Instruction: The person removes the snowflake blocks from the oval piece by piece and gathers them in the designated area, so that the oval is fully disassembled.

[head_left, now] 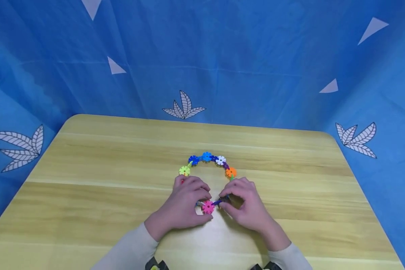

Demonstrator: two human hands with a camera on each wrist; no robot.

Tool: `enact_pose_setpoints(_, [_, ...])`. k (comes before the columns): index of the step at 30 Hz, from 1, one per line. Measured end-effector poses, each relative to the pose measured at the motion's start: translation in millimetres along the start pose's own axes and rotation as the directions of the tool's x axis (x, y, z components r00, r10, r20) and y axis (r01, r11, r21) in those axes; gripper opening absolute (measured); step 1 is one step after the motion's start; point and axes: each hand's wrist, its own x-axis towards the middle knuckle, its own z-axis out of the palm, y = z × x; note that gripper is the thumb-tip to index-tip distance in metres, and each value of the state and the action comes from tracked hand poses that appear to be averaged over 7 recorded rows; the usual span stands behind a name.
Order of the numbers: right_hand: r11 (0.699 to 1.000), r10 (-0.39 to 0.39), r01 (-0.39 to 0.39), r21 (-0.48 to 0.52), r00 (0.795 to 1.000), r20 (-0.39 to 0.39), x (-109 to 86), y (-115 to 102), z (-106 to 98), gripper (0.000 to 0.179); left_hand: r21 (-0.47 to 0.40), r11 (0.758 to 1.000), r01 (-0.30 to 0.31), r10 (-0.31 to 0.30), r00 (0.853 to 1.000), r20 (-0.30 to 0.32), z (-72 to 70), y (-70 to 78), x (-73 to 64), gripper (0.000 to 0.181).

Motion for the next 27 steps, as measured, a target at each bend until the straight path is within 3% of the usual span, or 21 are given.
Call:
enact_pose_setpoints(12, [0.998,-0.019,0.020,-0.055,1.000,0.021,-0.9,5,8,0.022,0.003,1.000,0.000,0.000,1.000,0.006,3.5,0.8,0.3,0.029])
enact_pose_setpoints(27, [0.995,-0.046,0.047,-0.084,0.999,0.012,0.2,3,13,0.009,-0.007,1.000,-0.014,0.013,0.998,-0.068,10.4,-1.7,-2.3,0.030])
